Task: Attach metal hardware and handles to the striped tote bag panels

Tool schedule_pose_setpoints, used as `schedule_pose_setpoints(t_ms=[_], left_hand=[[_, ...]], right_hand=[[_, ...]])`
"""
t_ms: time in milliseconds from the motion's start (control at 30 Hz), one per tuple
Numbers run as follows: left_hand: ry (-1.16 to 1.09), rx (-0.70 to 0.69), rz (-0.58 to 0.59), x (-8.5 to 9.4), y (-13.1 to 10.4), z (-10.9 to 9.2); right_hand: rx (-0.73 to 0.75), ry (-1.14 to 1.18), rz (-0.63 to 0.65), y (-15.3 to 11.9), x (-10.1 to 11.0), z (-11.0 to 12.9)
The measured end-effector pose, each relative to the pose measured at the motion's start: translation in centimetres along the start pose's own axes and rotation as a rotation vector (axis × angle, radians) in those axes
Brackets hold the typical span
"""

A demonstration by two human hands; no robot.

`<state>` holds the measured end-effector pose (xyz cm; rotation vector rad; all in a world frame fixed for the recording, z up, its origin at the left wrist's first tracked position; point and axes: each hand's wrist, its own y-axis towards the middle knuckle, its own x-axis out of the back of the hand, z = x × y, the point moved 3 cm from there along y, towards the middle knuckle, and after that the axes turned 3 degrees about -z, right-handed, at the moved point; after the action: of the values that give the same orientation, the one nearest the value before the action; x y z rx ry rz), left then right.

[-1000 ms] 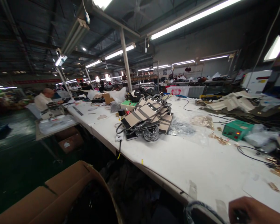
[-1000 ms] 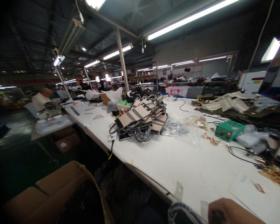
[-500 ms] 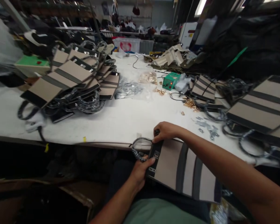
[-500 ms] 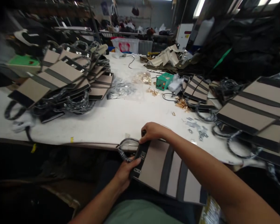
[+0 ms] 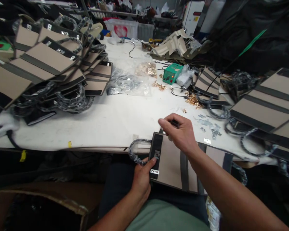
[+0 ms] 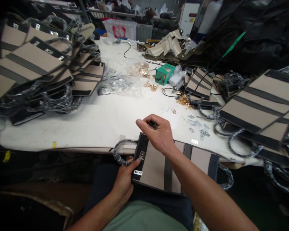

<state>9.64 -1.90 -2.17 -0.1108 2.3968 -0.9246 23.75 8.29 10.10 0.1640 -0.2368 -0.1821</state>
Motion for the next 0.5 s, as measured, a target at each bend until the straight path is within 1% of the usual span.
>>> schedule_pose_setpoints(t_ms=[100,133,200,267,333,400,500], left_hand=[[-0.014,0.028,-0.007,-0.4,0.0,-0.1],[-0.013,0.038,-0.017,-0.5,0.0,-0.2],[-0.001,0.044,-0.045,-0.6,0.1,-0.2],[0.013,0.041,-0.068,-0.6,0.1,-0.2],[0.020,0.038,-0.080,-0.7,0.2,-0.2],[0.019,0.035,-0.089,-0.7,0.2,-0.2],[0.008,0.037,-0.106,-0.6,0.3,-0.2]], right_hand=[[-0.084,0.439,-0.160,-3.1,0.9,-0.8],[-0.095,0.553,-0.212,-3.8,0.9,-1.4],[-0.129,0.692,-0.315,-4.6,0.6,-2.9],[-0.177,0.747,-0.400,-4.9,0.3,-4.3],[-0.206,0.762,-0.455,-4.8,0.2,-5.2],[-0.206,0.758,-0.471,-4.8,0.1,-5.7],[-0.161,0.725,-0.436,-5.1,-0.1,-5.8]])
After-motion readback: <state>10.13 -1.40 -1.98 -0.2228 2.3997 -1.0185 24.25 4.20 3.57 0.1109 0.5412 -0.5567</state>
